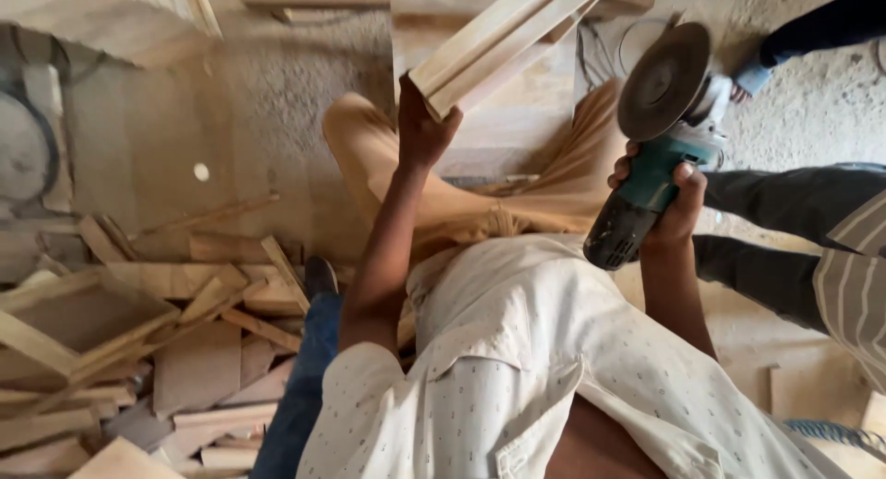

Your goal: The person sands the edges and surfaces of wooden box components using an angle grinder.

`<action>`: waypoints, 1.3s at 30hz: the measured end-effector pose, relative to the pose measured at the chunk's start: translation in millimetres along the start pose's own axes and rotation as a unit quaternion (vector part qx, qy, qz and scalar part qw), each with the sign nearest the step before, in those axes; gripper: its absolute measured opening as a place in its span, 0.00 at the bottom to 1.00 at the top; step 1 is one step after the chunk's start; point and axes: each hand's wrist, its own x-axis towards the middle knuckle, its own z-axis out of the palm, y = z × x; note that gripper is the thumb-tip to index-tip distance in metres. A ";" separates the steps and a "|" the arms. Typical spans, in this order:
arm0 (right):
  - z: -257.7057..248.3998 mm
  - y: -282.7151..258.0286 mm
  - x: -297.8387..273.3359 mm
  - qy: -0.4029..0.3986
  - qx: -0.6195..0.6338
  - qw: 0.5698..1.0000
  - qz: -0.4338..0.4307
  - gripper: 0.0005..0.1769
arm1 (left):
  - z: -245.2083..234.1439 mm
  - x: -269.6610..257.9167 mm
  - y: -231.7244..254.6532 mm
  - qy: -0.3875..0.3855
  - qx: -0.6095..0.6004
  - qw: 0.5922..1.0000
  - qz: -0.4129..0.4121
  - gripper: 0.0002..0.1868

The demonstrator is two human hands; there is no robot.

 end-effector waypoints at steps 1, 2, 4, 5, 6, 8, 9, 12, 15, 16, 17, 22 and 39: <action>-5.8 1.8 5.5 -0.019 0.029 0.999 0.019 0.33 | 4.7 0.3 -7.6 0.017 0.020 1.000 0.009 0.48; -11.0 3.8 10.8 -0.039 0.058 0.997 0.039 0.33 | 8.7 0.6 -15.4 0.035 0.040 0.998 0.019 0.50; -29.5 29.3 18.8 -0.058 0.088 0.992 0.069 0.35 | 16.2 -8.6 -45.8 0.066 0.124 0.989 0.053 0.53; -40.7 32.2 30.1 -0.070 0.102 0.988 0.088 0.38 | 32.4 -1.2 -57.3 0.092 0.188 0.974 0.091 0.56; -57.2 47.6 34.4 -0.081 0.100 0.988 0.083 0.38 | 15.5 -1.3 -33.6 0.103 0.187 0.972 0.098 0.56; -93.8 69.1 56.0 0.003 -0.059 0.994 0.097 0.38 | -7.0 6.1 15.1 0.039 -0.036 0.997 0.061 0.43; -96.4 82.5 58.8 -0.009 -0.060 0.994 0.086 0.38 | -9.3 6.2 12.0 0.048 -0.036 0.995 0.074 0.43; -106.8 107.3 65.4 -0.027 -0.033 0.989 0.143 0.38 | -4.9 5.7 12.0 0.061 -0.027 0.994 0.092 0.41; -103.2 125.7 71.9 -0.047 0.000 0.979 0.200 0.38 | -10.7 8.8 23.5 0.074 -0.005 0.988 0.138 0.34; -100.3 128.2 75.7 -0.030 0.000 0.977 0.209 0.38 | -12.6 12.0 27.9 0.079 0.001 0.992 0.101 0.33; -101.8 128.6 68.9 -0.006 -0.002 0.975 0.222 0.37 | -10.4 5.3 32.6 0.079 0.004 0.995 0.058 0.32; -108.8 136.1 74.7 -0.039 0.053 0.968 0.244 0.36 | -15.1 9.3 47.5 0.087 -0.023 0.994 0.055 0.31; -141.0 177.4 85.1 -0.016 0.020 0.973 0.228 0.36 | -8.2 7.9 39.8 0.108 -0.010 0.991 0.082 0.29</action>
